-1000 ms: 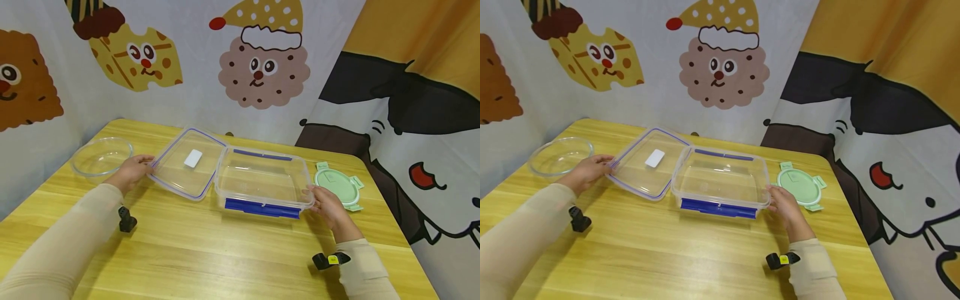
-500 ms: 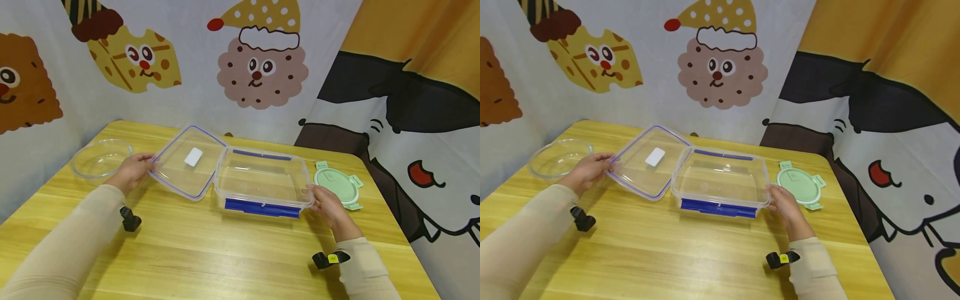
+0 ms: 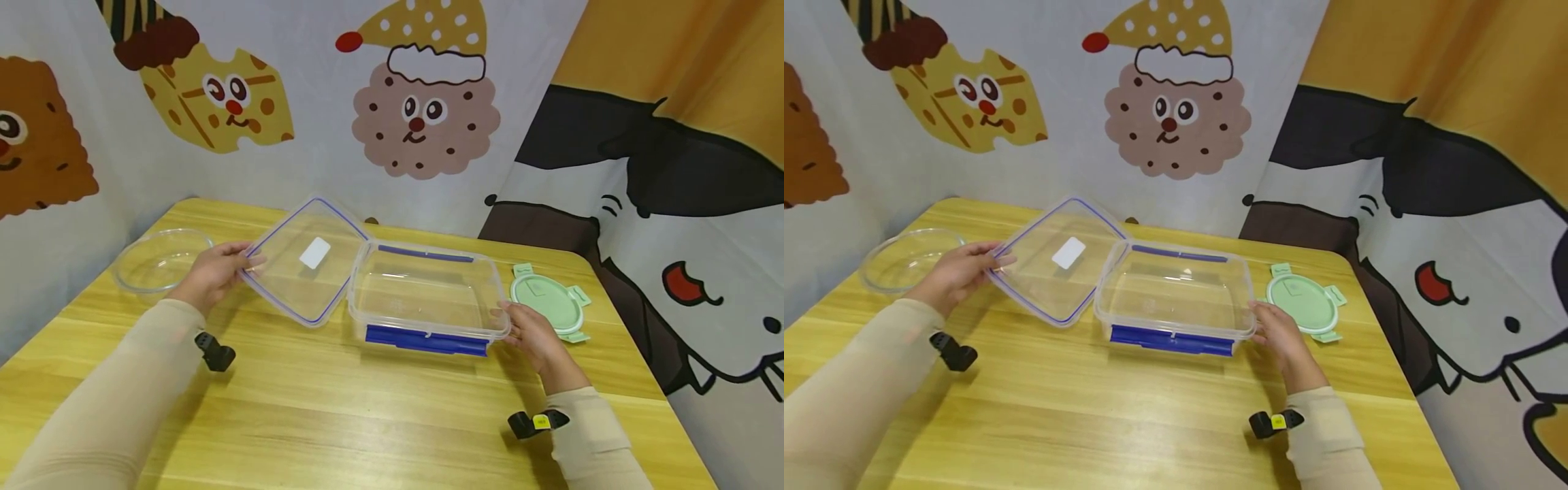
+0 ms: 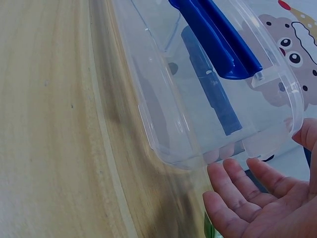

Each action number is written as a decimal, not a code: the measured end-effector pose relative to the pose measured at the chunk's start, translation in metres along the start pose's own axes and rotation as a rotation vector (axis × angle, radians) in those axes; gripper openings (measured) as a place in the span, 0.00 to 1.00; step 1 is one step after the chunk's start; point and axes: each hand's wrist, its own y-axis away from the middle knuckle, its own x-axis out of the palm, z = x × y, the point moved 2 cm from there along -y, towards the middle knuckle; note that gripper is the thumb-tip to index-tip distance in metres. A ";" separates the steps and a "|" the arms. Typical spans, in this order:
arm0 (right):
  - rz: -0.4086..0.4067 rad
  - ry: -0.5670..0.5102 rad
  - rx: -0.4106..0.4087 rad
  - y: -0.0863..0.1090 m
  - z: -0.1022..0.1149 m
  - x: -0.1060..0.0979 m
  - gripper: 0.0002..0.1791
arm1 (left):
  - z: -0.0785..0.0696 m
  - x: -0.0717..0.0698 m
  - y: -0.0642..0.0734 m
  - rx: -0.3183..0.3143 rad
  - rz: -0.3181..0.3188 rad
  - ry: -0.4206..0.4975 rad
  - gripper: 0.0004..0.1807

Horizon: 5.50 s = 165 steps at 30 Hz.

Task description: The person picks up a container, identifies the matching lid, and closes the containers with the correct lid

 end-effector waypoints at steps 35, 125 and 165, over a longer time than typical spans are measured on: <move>0.027 0.040 0.022 0.000 0.002 -0.005 0.36 | -0.029 -0.002 0.020 0.183 0.011 0.347 0.18; -0.106 0.269 -0.114 -0.019 0.144 -0.007 0.32 | -0.110 0.140 0.067 0.596 0.039 -0.394 0.14; 0.288 -0.444 0.148 -0.027 0.125 -0.009 0.27 | -0.075 0.166 0.069 0.913 0.322 -0.677 0.20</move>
